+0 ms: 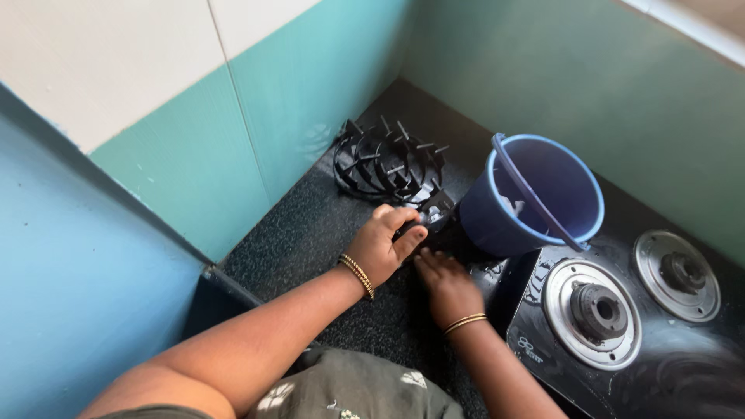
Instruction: The person scrubs metal stove grates and burner caps with a green sponge, repeatedly dipping the sponge into a blue bucket of water. The person wipes the stovetop surface and continues scrubbing the removed parts on the countertop.
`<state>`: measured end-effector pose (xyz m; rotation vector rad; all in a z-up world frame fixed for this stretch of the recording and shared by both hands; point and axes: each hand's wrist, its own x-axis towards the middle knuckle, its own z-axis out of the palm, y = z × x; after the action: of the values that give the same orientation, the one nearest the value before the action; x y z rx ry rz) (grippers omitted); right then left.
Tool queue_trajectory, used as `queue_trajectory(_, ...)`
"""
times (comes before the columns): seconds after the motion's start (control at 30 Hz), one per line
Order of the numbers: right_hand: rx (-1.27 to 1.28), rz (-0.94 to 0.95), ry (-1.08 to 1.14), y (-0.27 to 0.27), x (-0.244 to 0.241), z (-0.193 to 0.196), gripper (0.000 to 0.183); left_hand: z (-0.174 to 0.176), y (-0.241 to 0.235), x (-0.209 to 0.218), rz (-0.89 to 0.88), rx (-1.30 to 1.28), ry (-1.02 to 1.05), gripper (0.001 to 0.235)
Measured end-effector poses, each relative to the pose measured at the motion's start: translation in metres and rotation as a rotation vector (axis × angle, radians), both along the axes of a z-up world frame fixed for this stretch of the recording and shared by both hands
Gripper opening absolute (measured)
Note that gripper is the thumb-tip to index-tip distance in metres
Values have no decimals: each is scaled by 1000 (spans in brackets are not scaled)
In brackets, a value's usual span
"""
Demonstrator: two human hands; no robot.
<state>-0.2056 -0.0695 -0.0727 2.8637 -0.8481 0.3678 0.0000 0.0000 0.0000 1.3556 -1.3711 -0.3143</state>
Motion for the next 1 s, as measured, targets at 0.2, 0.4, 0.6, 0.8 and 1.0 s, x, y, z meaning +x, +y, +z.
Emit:
queue_trajectory(0.2,554,-136,-142,62,33,48,50,21,4,-1,1,64,60,33)
queue_trajectory(0.4,135,225,-266,49,25,38,37,49,4,-13,-45,322,-26,36)
queue_trajectory(0.6,-149,120,-116,-1,-5,55,47,66,-32,-6,-135,569,-216,31)
queue_trajectory(0.8,296,-91,-337,36,21,63,54,53,-77,11,-246,677,-215,32)
queue_trajectory(1.0,670,-257,-441,46,51,57,48,53,-116,12,-284,805,-183,33)
